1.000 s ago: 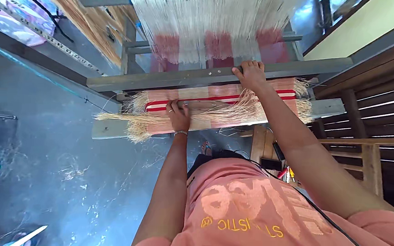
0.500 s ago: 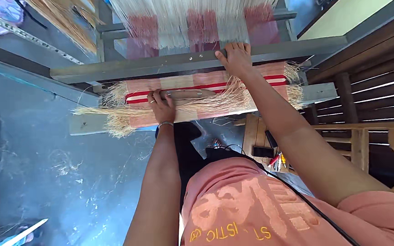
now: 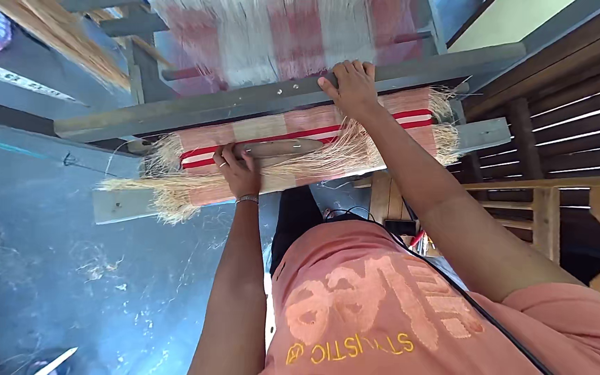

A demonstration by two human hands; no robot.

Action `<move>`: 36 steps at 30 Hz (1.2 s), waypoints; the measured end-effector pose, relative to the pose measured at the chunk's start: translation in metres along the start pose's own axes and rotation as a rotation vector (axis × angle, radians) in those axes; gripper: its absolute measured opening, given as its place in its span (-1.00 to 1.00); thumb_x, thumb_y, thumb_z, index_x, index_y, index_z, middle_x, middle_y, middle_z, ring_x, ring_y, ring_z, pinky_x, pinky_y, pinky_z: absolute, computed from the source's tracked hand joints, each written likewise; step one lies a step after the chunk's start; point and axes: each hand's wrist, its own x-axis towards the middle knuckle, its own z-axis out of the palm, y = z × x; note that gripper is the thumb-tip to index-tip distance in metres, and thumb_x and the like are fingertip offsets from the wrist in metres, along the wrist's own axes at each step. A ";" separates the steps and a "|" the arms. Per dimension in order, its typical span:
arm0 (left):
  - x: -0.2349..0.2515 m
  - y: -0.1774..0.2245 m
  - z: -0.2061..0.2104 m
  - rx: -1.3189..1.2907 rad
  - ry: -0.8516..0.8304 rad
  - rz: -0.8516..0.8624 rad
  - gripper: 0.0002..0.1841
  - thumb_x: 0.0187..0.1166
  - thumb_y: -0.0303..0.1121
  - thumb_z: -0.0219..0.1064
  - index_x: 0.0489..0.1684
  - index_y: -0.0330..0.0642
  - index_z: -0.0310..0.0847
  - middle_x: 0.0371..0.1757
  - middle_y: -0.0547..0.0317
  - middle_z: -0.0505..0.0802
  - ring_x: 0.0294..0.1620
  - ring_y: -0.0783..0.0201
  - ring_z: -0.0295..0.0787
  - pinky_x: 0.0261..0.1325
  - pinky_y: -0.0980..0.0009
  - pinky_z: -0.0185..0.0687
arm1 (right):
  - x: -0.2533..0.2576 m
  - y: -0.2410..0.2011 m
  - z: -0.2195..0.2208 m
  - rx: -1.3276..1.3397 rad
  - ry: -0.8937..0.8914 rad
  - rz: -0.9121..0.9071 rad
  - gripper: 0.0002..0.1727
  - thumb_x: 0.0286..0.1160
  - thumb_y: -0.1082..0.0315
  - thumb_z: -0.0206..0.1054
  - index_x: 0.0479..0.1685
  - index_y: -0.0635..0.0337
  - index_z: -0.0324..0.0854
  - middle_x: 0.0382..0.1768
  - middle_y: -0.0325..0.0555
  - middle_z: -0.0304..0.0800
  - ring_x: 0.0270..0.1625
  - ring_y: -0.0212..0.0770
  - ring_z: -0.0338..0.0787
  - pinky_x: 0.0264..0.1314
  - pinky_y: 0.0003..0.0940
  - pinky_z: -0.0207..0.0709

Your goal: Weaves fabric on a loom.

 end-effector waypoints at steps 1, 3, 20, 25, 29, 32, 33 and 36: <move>0.000 0.000 0.000 0.003 -0.007 0.002 -0.53 0.78 -0.07 0.02 0.44 -0.19 0.53 0.52 -0.28 0.54 0.57 -0.14 0.46 0.60 0.10 0.39 | 0.004 0.001 0.000 0.003 -0.001 -0.001 -0.19 0.74 -0.38 -0.18 0.26 0.17 0.65 0.22 0.08 0.76 0.42 0.10 0.64 0.68 0.22 0.10; -0.001 0.001 -0.003 0.014 -0.035 0.002 -0.52 0.79 -0.07 0.01 0.49 -0.17 0.53 0.52 -0.31 0.53 0.54 -0.17 0.48 0.56 0.08 0.43 | 0.014 0.004 0.000 0.016 -0.008 0.002 -0.20 0.73 -0.38 -0.16 0.25 0.16 0.65 0.21 0.06 0.76 0.41 0.07 0.65 0.68 0.22 0.10; -0.003 0.005 -0.006 -0.019 -0.056 -0.010 -0.51 0.79 -0.04 -0.01 0.49 -0.09 0.57 0.54 -0.34 0.50 0.50 -0.18 0.48 0.51 0.08 0.42 | 0.002 0.024 -0.023 0.339 -0.155 -0.114 -0.41 0.81 -0.07 0.05 0.58 0.13 0.52 0.45 0.00 0.68 0.59 -0.02 0.54 0.77 0.16 0.08; -0.003 0.007 -0.004 0.004 -0.046 -0.024 -0.51 0.80 -0.03 -0.04 0.46 -0.08 0.59 0.54 -0.32 0.50 0.49 -0.19 0.48 0.50 0.07 0.42 | -0.058 0.061 -0.049 0.760 0.128 -0.002 -0.64 0.78 0.20 0.18 0.26 0.30 0.64 0.17 0.02 0.82 0.25 -0.20 0.81 0.39 -0.20 0.69; -0.002 0.007 -0.005 0.031 -0.042 -0.015 -0.52 0.81 -0.04 -0.04 0.44 -0.08 0.60 0.53 -0.30 0.52 0.47 -0.18 0.52 0.46 0.07 0.45 | -0.127 0.086 -0.035 0.814 0.089 0.223 -0.65 0.75 0.14 0.24 0.14 0.25 0.72 0.01 -0.04 0.83 0.06 -0.24 0.81 0.23 -0.21 0.70; -0.003 0.009 -0.006 0.030 -0.040 -0.017 -0.51 0.81 -0.02 -0.04 0.46 -0.08 0.59 0.54 -0.30 0.52 0.47 -0.16 0.51 0.48 0.09 0.44 | -0.164 0.091 -0.025 0.881 0.062 0.313 -0.67 0.77 0.20 0.19 0.15 0.25 0.72 -0.03 -0.07 0.84 -0.02 -0.29 0.80 0.15 -0.25 0.68; -0.003 0.009 -0.006 0.032 -0.040 -0.014 -0.50 0.81 -0.02 -0.05 0.46 -0.08 0.59 0.53 -0.29 0.52 0.47 -0.16 0.51 0.47 0.09 0.44 | -0.172 0.089 -0.023 0.913 0.053 0.333 -0.68 0.78 0.21 0.19 0.16 0.26 0.72 -0.02 -0.06 0.84 -0.02 -0.28 0.80 0.14 -0.24 0.68; -0.002 0.009 -0.006 0.020 -0.046 0.005 -0.50 0.81 -0.01 -0.05 0.47 -0.11 0.58 0.52 -0.29 0.52 0.48 -0.14 0.49 0.51 0.11 0.41 | -0.185 0.084 -0.011 0.986 0.062 0.361 -0.70 0.77 0.25 0.18 0.16 0.24 0.71 0.02 -0.08 0.85 -0.03 -0.30 0.80 0.10 -0.27 0.69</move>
